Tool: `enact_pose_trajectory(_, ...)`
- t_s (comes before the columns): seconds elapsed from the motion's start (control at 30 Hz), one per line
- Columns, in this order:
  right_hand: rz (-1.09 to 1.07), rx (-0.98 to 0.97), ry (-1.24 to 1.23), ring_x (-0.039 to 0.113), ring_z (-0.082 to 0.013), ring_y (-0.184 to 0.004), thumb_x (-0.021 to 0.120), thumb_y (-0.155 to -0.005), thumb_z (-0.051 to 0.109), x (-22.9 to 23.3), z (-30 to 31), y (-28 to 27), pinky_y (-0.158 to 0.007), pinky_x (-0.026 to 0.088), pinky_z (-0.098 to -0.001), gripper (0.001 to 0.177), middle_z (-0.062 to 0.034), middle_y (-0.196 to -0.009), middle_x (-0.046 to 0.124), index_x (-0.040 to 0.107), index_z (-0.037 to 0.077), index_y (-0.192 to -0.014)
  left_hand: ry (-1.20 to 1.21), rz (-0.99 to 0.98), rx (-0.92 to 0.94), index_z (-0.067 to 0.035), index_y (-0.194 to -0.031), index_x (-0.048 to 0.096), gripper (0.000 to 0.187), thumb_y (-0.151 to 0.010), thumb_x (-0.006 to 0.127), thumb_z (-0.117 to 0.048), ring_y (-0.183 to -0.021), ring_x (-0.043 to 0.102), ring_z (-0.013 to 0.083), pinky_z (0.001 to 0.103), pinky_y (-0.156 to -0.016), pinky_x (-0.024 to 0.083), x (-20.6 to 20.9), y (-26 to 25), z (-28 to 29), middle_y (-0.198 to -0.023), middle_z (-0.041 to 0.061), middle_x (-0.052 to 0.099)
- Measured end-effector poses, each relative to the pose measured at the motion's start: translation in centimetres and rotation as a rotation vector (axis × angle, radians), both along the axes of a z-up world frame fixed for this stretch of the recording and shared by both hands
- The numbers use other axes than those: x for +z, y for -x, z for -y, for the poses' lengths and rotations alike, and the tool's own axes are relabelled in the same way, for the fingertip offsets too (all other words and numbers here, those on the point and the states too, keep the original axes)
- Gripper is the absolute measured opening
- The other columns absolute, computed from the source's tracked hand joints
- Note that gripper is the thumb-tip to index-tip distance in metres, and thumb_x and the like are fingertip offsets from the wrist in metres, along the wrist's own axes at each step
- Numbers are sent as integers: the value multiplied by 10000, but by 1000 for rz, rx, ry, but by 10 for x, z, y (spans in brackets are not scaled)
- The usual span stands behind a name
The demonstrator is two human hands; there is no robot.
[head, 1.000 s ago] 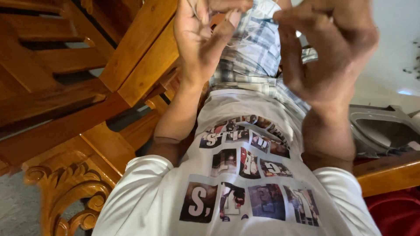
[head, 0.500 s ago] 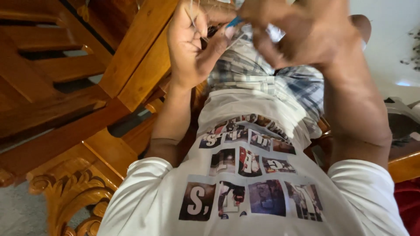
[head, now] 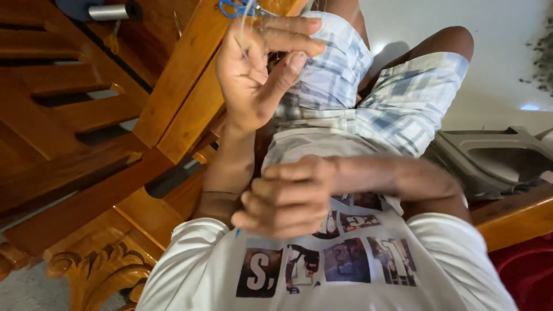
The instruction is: Repairing or weaving a fishing net using a netting needle and nylon line
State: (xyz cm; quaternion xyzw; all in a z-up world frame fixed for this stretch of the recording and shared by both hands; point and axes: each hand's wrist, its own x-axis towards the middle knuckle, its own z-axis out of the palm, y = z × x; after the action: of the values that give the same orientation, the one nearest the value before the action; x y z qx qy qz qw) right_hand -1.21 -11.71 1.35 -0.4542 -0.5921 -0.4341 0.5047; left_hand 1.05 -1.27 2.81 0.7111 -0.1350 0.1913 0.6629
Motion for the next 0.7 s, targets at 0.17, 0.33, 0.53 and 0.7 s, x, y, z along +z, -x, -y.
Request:
enact_pose_trajectory(0.17,-1118,354,125,729,-186,-629,606,-953,183,-27,23,-3,-530,615,-214,199,-102,-775,686,562,-9,-979,395,-32,-69,-127,-823,353,298,-906,598,20,-1015,685,277,352,-968,569,-33,1,-8,-907,173,699)
enact_pose_trajectory(0.33,-1250,235,28,670,-254,-833,680,-930,0,-37,32,-23,-758,620,-305,320,-194,-940,600,473,-46,-1171,485,-178,-16,-128,-859,332,335,-908,662,-92,-1002,679,316,396,-919,584,-29,11,-3,-949,195,678)
enact_pose_trajectory(0.53,-1317,200,113,662,-239,-955,711,-919,-53,-29,32,-33,-836,585,-297,337,-175,-982,603,462,-17,-1142,526,-217,31,-132,-857,310,367,-890,675,-112,-1022,662,345,417,-939,559,-30,14,-2,-981,248,658)
enact_pose_trajectory(0.7,-1089,194,37,716,-336,-869,743,-873,-91,-43,28,-43,-784,628,-366,393,-222,-1027,611,491,-89,-1175,385,-162,29,-127,-858,326,312,-925,630,-151,-1033,655,319,412,-964,544,-30,14,-2,-932,175,674)
